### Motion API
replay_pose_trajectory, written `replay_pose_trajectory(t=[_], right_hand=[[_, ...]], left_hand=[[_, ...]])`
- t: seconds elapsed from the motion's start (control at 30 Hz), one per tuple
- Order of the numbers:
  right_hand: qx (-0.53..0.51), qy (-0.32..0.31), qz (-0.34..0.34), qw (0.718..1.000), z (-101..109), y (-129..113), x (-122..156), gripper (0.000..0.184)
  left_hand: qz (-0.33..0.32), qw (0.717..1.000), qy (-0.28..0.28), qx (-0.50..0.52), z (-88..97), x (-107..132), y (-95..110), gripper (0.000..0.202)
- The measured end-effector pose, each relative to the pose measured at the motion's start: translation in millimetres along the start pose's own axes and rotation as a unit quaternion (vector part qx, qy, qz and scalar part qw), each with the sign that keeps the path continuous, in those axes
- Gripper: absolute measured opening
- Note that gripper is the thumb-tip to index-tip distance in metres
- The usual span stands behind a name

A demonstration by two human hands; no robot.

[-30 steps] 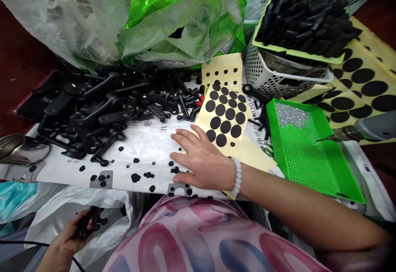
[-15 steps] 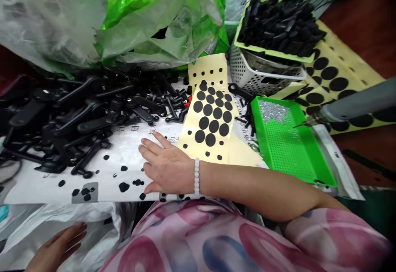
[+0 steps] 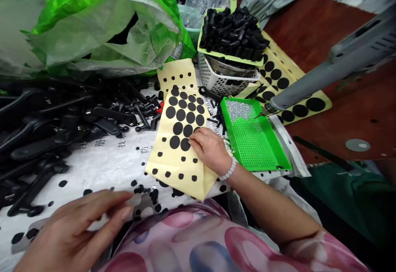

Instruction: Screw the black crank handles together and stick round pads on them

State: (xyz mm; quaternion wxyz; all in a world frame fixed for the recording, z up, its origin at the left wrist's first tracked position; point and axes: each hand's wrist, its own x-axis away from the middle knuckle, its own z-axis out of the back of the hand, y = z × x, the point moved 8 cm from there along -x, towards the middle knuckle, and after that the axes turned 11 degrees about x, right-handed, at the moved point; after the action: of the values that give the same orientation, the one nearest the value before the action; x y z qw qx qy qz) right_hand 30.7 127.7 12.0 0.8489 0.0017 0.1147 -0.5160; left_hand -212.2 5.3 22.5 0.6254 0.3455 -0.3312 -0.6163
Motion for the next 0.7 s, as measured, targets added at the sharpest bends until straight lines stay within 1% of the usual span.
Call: replay_pose_trajectory(t=[0.03, 0.07, 0.13, 0.2, 0.27, 0.33, 0.43, 0.63, 0.7], right_hand=[[0.004, -0.002, -0.002, 1.0, -0.9, -0.1, -0.4, 0.018], [0.009, -0.005, -0.005, 1.0, -1.6, -1.1, -1.0, 0.018], [0.023, -0.009, -0.006, 1.0, -2.9, -4.9, -1.7, 0.018], [0.04, -0.012, -0.002, 0.999, -4.1, -9.8, -1.3, 0.02], [0.055, -0.015, 0.004, 0.998, -4.9, -14.0, -0.2, 0.023], [0.061, -0.019, 0.01, 0.998, -5.4, -16.6, 0.9, 0.025], [0.052, -0.026, 0.01, 0.998, -5.9, -16.3, 0.6, 0.023], [0.016, -0.04, -0.023, 0.999, -7.0, -5.9, -7.7, 0.013], [0.013, -0.04, -0.031, 0.999, -7.3, -4.3, -10.9, 0.012]], left_hand=[[-0.095, 0.994, -0.042, -0.036, -17.9, -13.6, 26.9, 0.022], [-0.161, 0.983, -0.067, -0.055, -34.2, -24.9, 46.2, 0.026], [-0.266, 0.952, -0.111, -0.102, -67.2, -41.7, 71.1, 0.038], [-0.287, 0.929, -0.152, -0.177, -98.3, -55.5, 71.8, 0.049], [-0.269, 0.921, -0.172, -0.224, -119.0, -64.6, 61.4, 0.061], [-0.244, 0.922, -0.18, -0.239, -129.4, -67.9, 49.6, 0.072], [-0.226, 0.927, -0.186, -0.236, -133.2, -67.0, 39.3, 0.082], [-0.226, 0.927, -0.186, -0.232, -132.8, -67.8, 37.3, 0.084], [-0.232, 0.928, -0.182, -0.227, -132.7, -67.5, 38.0, 0.084]])
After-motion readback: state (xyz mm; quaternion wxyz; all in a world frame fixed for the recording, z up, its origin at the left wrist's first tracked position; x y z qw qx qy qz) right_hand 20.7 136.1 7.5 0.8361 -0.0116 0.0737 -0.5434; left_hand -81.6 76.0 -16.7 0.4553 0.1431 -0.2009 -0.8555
